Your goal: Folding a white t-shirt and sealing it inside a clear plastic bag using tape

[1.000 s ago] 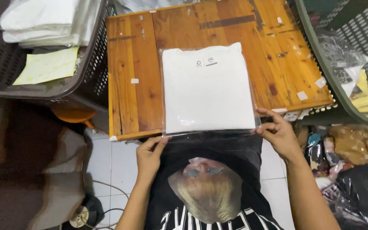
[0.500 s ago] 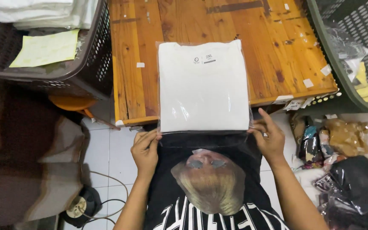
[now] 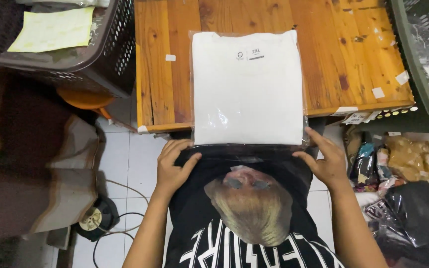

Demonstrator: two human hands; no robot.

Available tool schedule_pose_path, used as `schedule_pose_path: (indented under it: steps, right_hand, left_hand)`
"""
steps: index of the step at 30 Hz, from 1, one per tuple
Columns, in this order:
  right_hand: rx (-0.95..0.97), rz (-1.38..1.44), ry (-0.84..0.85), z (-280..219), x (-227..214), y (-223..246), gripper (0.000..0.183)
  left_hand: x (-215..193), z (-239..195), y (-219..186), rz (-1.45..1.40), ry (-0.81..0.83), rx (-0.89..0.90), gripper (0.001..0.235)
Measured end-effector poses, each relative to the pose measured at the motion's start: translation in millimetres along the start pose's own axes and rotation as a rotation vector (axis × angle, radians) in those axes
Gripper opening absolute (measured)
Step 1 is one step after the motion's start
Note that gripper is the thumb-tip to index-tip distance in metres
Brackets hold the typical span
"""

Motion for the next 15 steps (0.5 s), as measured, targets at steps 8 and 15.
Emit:
schedule_pose_path:
  steps: [8, 15]
  right_hand:
    - [-0.132, -0.055, -0.071, 7, 4, -3, 0.039]
    - [-0.441, -0.101, -0.249, 12, -1, 24, 0.016]
  left_hand:
    - [-2, 3, 11, -0.026, -0.095, -0.118, 0.008]
    - [-3, 1, 12, -0.094, -0.174, -0.234, 0.011]
Point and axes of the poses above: each hand's wrist, its own z-axis towards the middle knuckle, its own x-axis out of the palm, y = z × x, the point moved 8 cm from there along z, towards the middle knuckle, and after that the axes turned 12 degrees about -y, right-handed, at the moved point
